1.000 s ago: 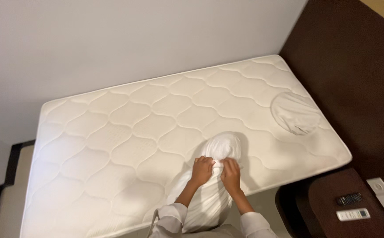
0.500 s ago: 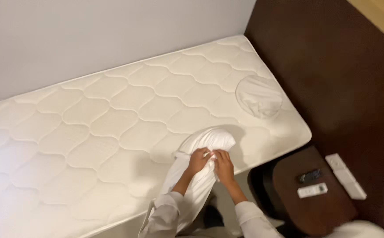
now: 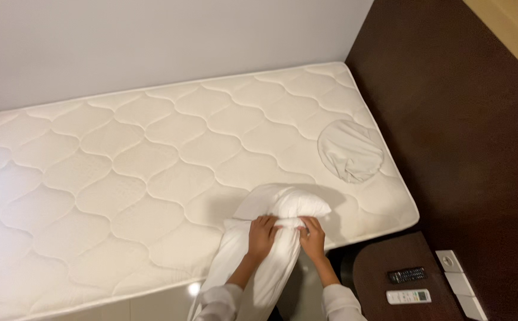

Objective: The person puts a white pillowcase onto a pillow by hand, stuffing the pillow into the opening and smoothing the fabric on top of a mattress.

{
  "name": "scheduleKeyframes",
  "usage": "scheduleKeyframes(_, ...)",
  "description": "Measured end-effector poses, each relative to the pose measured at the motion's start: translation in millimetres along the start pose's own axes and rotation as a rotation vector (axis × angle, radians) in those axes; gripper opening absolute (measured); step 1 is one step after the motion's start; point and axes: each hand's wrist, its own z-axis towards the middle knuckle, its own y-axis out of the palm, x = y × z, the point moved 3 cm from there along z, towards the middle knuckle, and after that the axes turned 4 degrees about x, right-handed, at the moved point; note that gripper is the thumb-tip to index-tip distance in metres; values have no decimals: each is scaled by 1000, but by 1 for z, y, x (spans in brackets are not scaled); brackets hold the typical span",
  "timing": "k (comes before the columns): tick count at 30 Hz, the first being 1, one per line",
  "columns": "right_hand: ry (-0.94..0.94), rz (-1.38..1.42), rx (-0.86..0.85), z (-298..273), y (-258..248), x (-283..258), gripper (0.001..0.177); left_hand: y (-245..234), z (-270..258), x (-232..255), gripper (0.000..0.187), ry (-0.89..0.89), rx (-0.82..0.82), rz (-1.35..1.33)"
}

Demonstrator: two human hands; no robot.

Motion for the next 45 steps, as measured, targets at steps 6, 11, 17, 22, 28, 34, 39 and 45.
scheduleKeyframes(6, -74, -172, 20, -14, -45, -45, 27, 25, 20, 28, 37, -68, -179, 72)
scheduleKeyframes(11, -231, -184, 56, -38, -49, -73, 34, 23, 25, 38, 56, -364, -471, -47)
scheduleKeyframes(17, -19, -78, 67, -34, -32, -74, 20, 22, 61, 29, 46, -524, -876, 74)
scheduleKeyframes(22, 320, 59, -3, -35, -14, -9, 21, 8, 46, 41, 49, -458, -520, -103)
scheduleKeyframes(28, 518, 256, -58, -40, -5, 23, 13, -20, 5, 29, 38, -75, -246, -68)
scheduleKeyframes(34, 482, 132, -152, -38, -9, 18, 11, -5, -3, 24, 23, 76, -97, -69)
scheduleKeyframes(39, 237, -75, 49, -29, -33, -55, 29, 25, 8, 13, 23, 63, -246, 78)
scheduleKeyframes(45, 157, -150, 80, -29, -1, -59, 32, 6, 20, 43, 50, -460, -318, -175)
